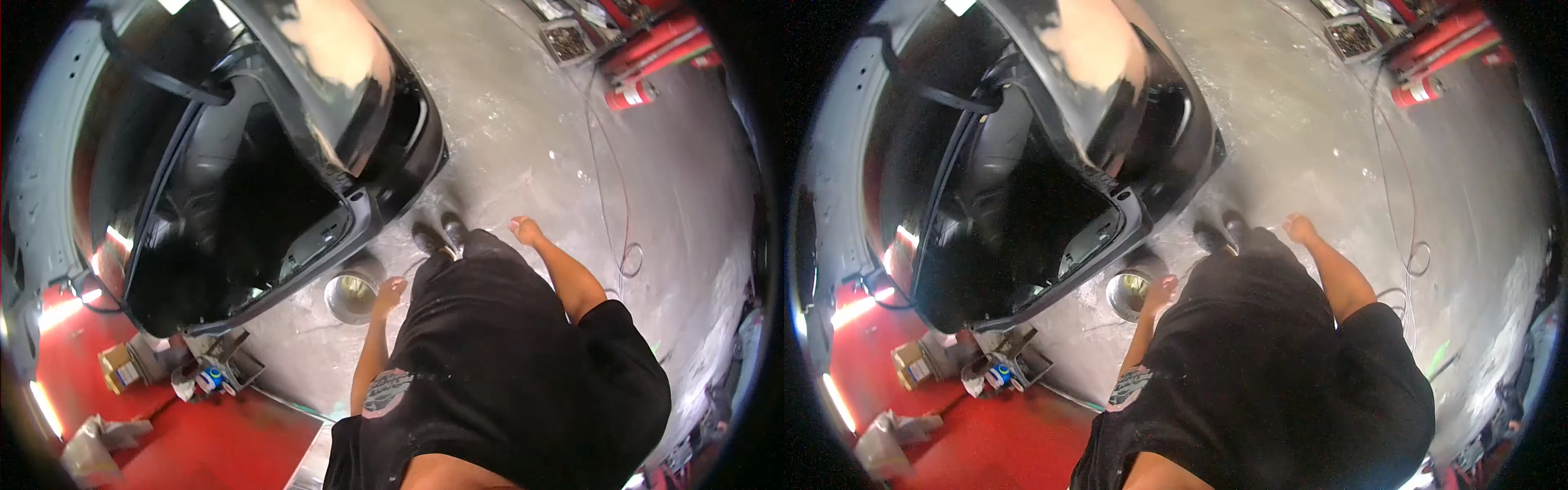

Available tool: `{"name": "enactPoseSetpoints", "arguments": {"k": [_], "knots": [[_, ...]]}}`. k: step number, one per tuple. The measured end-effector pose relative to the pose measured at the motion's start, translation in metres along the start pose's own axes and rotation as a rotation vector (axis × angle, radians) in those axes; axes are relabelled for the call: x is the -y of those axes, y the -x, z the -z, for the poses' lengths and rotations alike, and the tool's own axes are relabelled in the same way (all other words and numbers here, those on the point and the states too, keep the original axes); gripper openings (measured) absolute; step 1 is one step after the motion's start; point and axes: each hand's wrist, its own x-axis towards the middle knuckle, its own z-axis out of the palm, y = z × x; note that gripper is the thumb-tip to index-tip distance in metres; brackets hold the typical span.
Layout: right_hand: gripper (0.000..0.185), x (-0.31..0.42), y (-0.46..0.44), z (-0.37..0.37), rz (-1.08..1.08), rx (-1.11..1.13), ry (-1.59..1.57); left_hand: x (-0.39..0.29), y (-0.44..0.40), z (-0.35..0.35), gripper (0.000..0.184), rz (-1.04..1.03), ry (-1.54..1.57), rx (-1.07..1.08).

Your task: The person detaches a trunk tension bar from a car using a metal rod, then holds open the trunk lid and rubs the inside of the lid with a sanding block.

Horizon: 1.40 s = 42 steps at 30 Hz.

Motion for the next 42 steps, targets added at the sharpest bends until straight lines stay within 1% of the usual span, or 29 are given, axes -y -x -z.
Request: {"name": "enactPoseSetpoints", "arguments": {"k": [2,4,6,8,9,12,15,16,17,19,20,21,22,24,25,26,28,29,30,32,33,34,35,36,37,38,39,40,42], "knots": [[0.058,0.024,0.024,0.002,0.067,0.130,-0.006,-0.002,-0.007,-0.006,0.042,-0.129,-0.170,0.079],[0.066,0.051,0.046,0.012,-0.044,0.129,-0.232,-0.004,-0.022,-0.015,0.043,-0.325,-0.401,0.178],[0.068,0.056,0.059,0.020,-0.087,0.069,-0.339,-0.023,-0.034,-0.022,0.044,-0.247,-0.309,0.289],[0.066,0.050,0.065,0.039,-0.128,0.007,-0.412,-0.055,-0.036,-0.016,0.045,-0.154,-0.233,0.388],[0.065,0.045,0.066,0.047,-0.139,-0.020,-0.449,-0.074,-0.044,-0.016,0.049,-0.082,-0.301,0.454],[0.067,0.005,0.060,0.057,-0.114,-0.180,-0.371,-0.144,-0.062,-0.031,0.051,-0.165,-0.280,0.464],[0.067,-0.059,0.054,0.070,-0.116,-0.055,-0.518,-0.222,-0.086,-0.062,0.054,-0.175,-0.283,0.419],[0.062,-0.082,0.054,0.075,-0.225,0.002,-0.529,-0.249,-0.092,-0.075,0.055,-0.185,-0.275,0.388],[0.058,-0.111,0.050,0.083,-0.330,0.053,-0.539,-0.282,-0.094,-0.092,0.056,-0.111,-0.208,0.388],[0.057,-0.176,0.042,0.094,-0.145,0.128,-0.153,-0.293,-0.127,-0.127,0.056,-0.197,-0.265,0.293],[0.062,-0.208,0.040,0.091,-0.219,0.070,-0.193,-0.300,-0.140,-0.144,0.056,-0.235,-0.303,0.258],[0.068,-0.230,0.039,0.092,-0.296,0.015,-0.232,-0.333,-0.133,-0.163,0.057,-0.234,-0.406,0.284],[0.069,-0.234,0.038,0.102,-0.446,0.010,-0.417,-0.338,-0.144,-0.174,0.058,-0.244,-0.468,0.320],[0.073,-0.227,0.022,0.135,-0.713,-0.005,-0.771,-0.319,-0.173,-0.187,0.058,-0.279,-0.570,0.368],[0.070,-0.207,0.013,0.163,-0.643,0.043,-0.893,-0.319,-0.180,-0.190,0.064,-0.235,-0.518,0.398],[0.069,-0.169,0.005,0.200,-0.571,0.101,-1.012,-0.320,-0.184,-0.191,0.069,-0.187,-0.466,0.429],[0.075,-0.093,-0.027,0.269,-0.286,0.252,-0.806,-0.324,-0.184,-0.195,0.078,-0.099,-0.484,0.214],[0.073,-0.095,-0.052,0.257,-0.141,0.244,-0.696,-0.323,-0.179,-0.195,0.082,-0.040,-0.489,0.106],[0.071,-0.092,-0.077,0.245,0.013,0.244,-0.582,-0.308,-0.191,-0.195,0.084,-0.005,-0.455,0.123],[0.067,-0.062,-0.097,0.295,0.022,0.212,-0.774,-0.275,-0.231,-0.183,0.089,0.060,-0.353,0.085],[0.065,-0.046,-0.114,0.318,0.028,0.192,-0.807,-0.294,-0.232,-0.185,0.084,-0.051,-0.362,0.110],[0.064,-0.032,-0.130,0.339,0.034,0.172,-0.841,-0.324,-0.229,-0.191,0.079,-0.021,-0.303,0.175],[0.061,-0.039,-0.164,0.337,0.102,0.127,-0.792,-0.357,-0.225,-0.198,0.074,0.012,-0.246,0.238],[0.057,-0.051,-0.200,0.331,0.167,0.079,-0.741,-0.409,-0.201,-0.205,0.072,-0.167,-0.240,0.209],[0.053,-0.062,-0.235,0.326,0.228,0.027,-0.688,-0.421,-0.212,-0.214,0.068,-0.243,-0.449,0.170],[0.053,-0.056,-0.242,0.347,0.173,0.096,-0.684,-0.441,-0.215,-0.220,0.066,-0.286,-0.440,0.199],[0.052,-0.047,-0.248,0.370,0.117,0.164,-0.677,-0.445,-0.232,-0.228,0.065,-0.364,-0.418,0.175],[0.053,-0.044,-0.256,0.379,0.127,0.209,-0.669,-0.449,-0.242,-0.233,0.064,-0.443,-0.408,0.183],[0.054,-0.025,-0.274,0.401,0.141,0.241,-0.643,-0.477,-0.247,-0.218,0.064,-0.384,-0.322,0.163]]}}
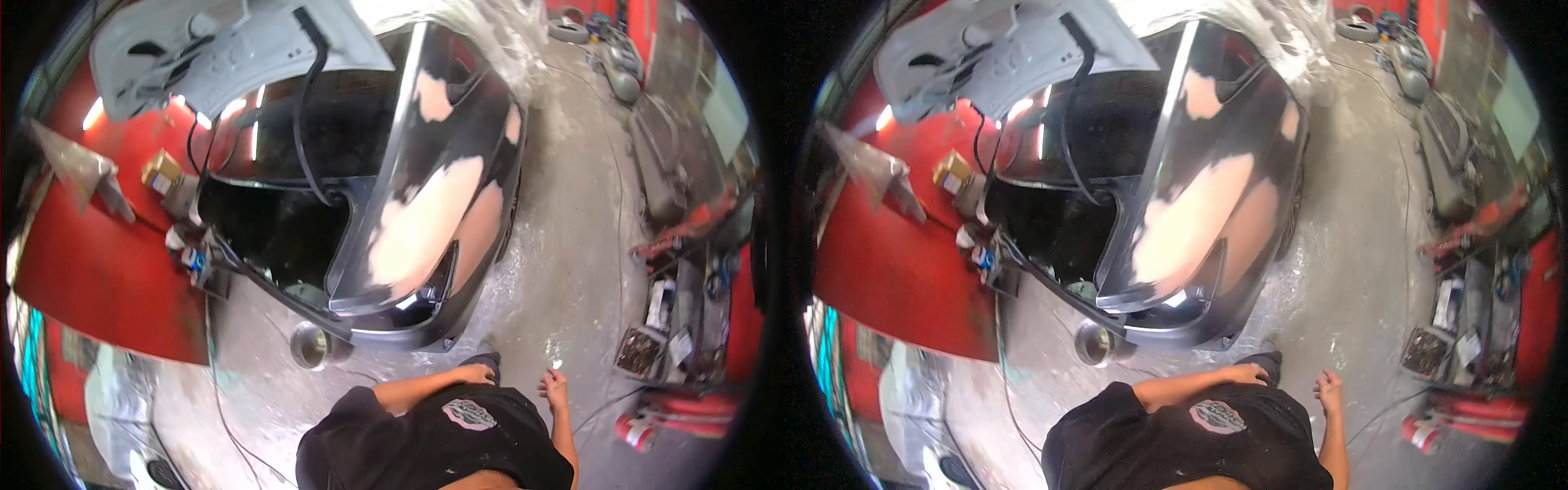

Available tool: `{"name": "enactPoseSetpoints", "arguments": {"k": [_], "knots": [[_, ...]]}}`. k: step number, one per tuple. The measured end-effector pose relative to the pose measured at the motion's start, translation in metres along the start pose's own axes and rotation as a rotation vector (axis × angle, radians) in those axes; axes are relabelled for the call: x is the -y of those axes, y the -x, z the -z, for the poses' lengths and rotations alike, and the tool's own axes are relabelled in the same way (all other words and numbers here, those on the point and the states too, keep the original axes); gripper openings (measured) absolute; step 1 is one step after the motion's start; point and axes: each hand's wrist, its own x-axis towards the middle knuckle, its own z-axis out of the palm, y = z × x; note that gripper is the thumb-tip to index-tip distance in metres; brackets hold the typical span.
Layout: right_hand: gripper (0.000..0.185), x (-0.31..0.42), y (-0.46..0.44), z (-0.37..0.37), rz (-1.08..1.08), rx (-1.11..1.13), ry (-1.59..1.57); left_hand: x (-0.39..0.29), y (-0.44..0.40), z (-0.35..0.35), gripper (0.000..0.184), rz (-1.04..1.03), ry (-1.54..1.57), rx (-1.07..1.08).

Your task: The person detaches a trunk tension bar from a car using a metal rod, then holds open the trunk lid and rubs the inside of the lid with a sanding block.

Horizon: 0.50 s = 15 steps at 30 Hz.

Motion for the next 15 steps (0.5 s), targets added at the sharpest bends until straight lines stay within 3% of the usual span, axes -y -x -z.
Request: {"name": "enactPoseSetpoints", "arguments": {"k": [5,7,10,15], "knots": [[0.050,0.129,-0.032,-0.038,0.103,0.184,0.093,-0.040,-0.031,0.072,0.067,-0.080,0.343,-0.075],[0.049,0.187,-0.056,-0.060,0.252,0.319,0.136,-0.055,-0.039,0.107,0.067,-0.158,0.381,-0.110],[0.047,0.288,-0.074,-0.101,0.478,0.467,0.250,-0.107,0.001,0.162,0.064,-0.300,0.392,-0.258],[0.046,0.457,-0.090,-0.179,0.795,0.682,0.174,-0.148,0.062,0.203,0.058,-0.284,0.679,-0.311]]}}
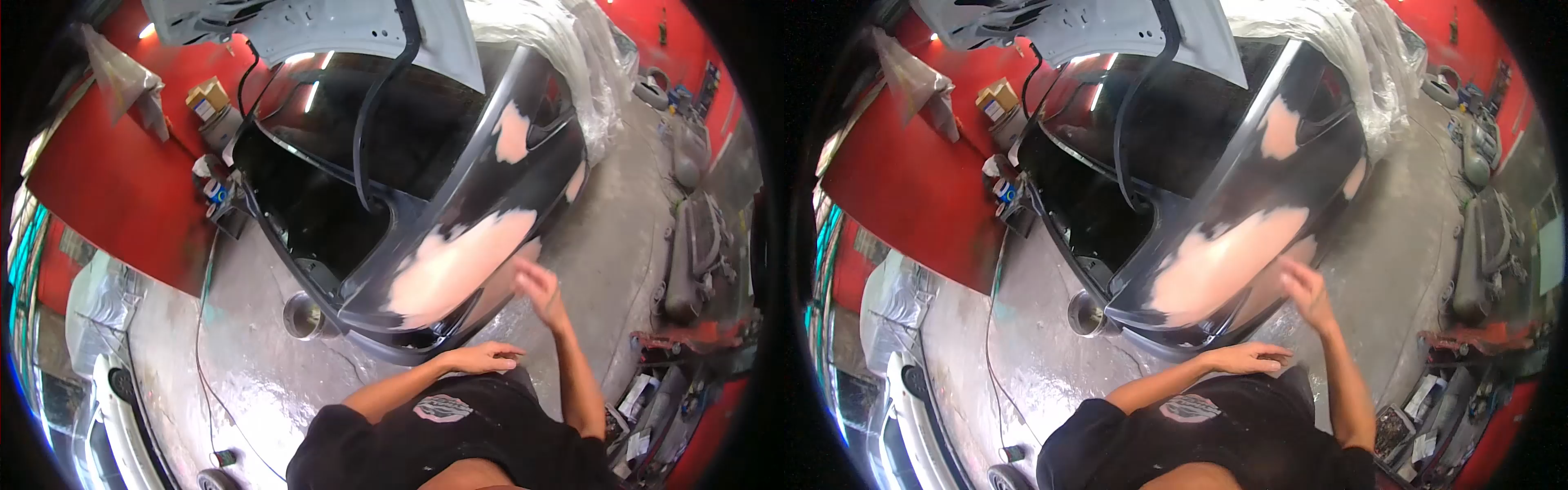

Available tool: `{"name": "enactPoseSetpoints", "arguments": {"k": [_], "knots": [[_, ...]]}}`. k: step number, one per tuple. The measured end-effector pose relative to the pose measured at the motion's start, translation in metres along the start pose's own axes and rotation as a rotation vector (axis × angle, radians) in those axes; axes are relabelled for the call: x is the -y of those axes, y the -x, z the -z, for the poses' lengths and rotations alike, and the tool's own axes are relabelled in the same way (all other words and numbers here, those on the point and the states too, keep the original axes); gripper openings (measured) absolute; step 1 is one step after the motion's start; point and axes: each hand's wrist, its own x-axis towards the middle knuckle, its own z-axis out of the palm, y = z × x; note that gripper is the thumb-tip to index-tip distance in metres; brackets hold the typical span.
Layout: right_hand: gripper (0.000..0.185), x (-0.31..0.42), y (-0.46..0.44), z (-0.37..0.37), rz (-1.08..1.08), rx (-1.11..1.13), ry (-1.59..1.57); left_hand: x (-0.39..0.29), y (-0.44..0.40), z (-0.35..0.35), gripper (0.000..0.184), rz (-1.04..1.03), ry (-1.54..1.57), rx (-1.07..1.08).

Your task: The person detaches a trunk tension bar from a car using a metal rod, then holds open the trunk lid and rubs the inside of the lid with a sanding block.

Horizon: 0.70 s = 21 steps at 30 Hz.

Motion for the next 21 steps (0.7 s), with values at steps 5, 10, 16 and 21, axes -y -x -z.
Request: {"name": "enactPoseSetpoints", "arguments": {"k": [5,10,16,21], "knots": [[0.046,0.108,-0.148,0.007,0.297,0.041,-0.115,-0.012,0.020,0.019,0.055,-0.030,-0.051,-0.199],[0.053,0.154,-0.299,0.026,0.520,0.022,-0.166,-0.021,0.011,0.032,0.048,0.001,-0.029,-0.509],[0.054,0.099,-0.450,0.039,0.312,0.610,-0.401,0.023,-0.034,0.013,0.050,0.228,-0.042,-0.767],[0.082,0.091,-0.462,0.002,0.392,0.732,-0.225,0.142,-0.081,-0.060,0.052,0.567,-0.017,-1.346]]}}
